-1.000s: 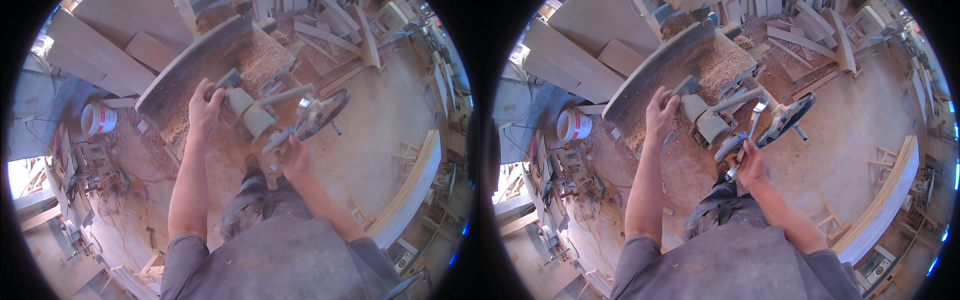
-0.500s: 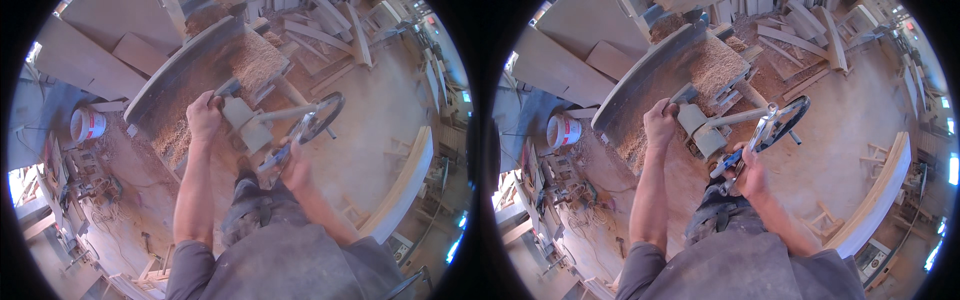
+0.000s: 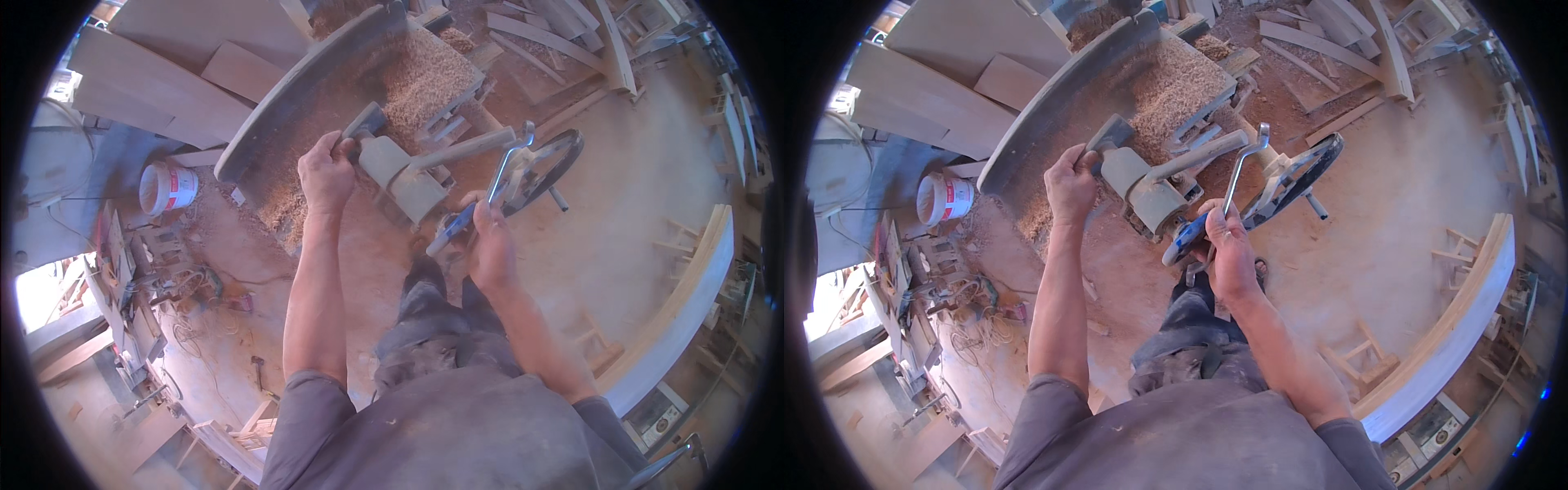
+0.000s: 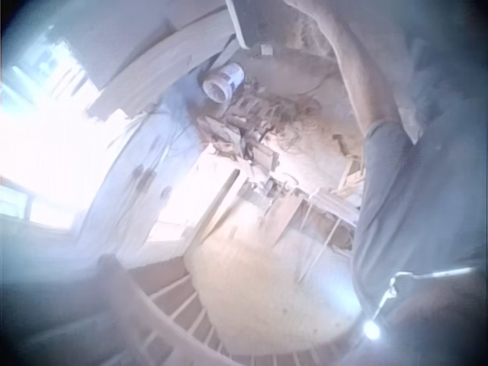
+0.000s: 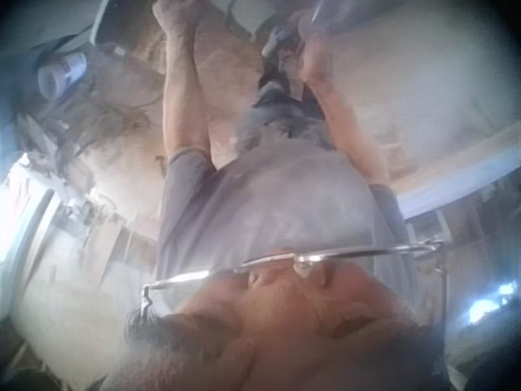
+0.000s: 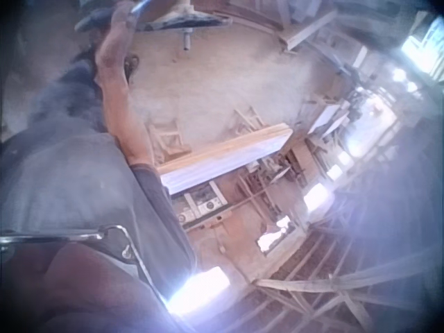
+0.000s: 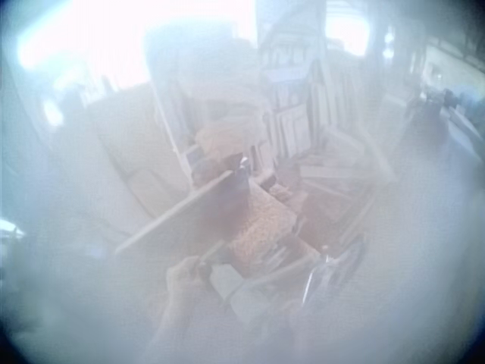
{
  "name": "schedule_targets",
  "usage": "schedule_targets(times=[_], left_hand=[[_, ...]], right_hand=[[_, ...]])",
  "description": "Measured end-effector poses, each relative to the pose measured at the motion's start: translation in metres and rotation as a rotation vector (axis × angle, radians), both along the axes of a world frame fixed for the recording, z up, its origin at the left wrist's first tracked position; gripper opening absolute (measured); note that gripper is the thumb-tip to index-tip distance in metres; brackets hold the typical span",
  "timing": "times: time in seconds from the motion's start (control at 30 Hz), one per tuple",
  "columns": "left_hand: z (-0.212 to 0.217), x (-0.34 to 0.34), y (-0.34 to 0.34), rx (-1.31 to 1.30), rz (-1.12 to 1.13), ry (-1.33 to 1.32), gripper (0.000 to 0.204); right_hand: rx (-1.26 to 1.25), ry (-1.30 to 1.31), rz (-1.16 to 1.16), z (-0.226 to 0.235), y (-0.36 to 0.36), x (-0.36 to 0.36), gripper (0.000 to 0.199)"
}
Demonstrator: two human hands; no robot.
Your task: The person uses a wrench to tighten or loosen bolts on a woodworking machine and wipes sawdust off a metal plate by hand.
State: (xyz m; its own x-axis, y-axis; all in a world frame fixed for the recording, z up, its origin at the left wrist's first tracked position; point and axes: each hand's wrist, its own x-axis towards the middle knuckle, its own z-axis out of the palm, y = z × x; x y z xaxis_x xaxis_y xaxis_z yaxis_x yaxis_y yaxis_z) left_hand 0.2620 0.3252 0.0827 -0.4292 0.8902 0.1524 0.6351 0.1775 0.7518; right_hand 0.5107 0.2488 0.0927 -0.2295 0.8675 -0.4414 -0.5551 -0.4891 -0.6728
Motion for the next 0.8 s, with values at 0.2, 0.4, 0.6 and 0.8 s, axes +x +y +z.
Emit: schedule_targets(times=[0.2, 0.4, 0.6, 0.8], left_hand=[[-0.003, -0.007, 0.001, 0.033, -0.1, 0.032, 0.019], [-0.016, 0.011, -0.034, 0.302, 0.106, -0.007, 0.029], [-0.035, 0.069, -0.109, 0.299, -0.024, -0.069, 0.038], [-0.047, 0.059, -0.092, 0.281, -0.187, 0.011, 0.042]], right_hand=[[-0.065, -0.057, -0.145, -0.015, -0.007, -0.001, 0.03], [-0.011, -0.575, -0.001, -0.046, -0.054, 0.036, 0.033], [-0.026, -0.672, 0.05, -0.032, -0.084, 0.048, 0.032], [-0.043, -0.596, 0.118, -0.032, -0.075, 0.053, 0.03]])
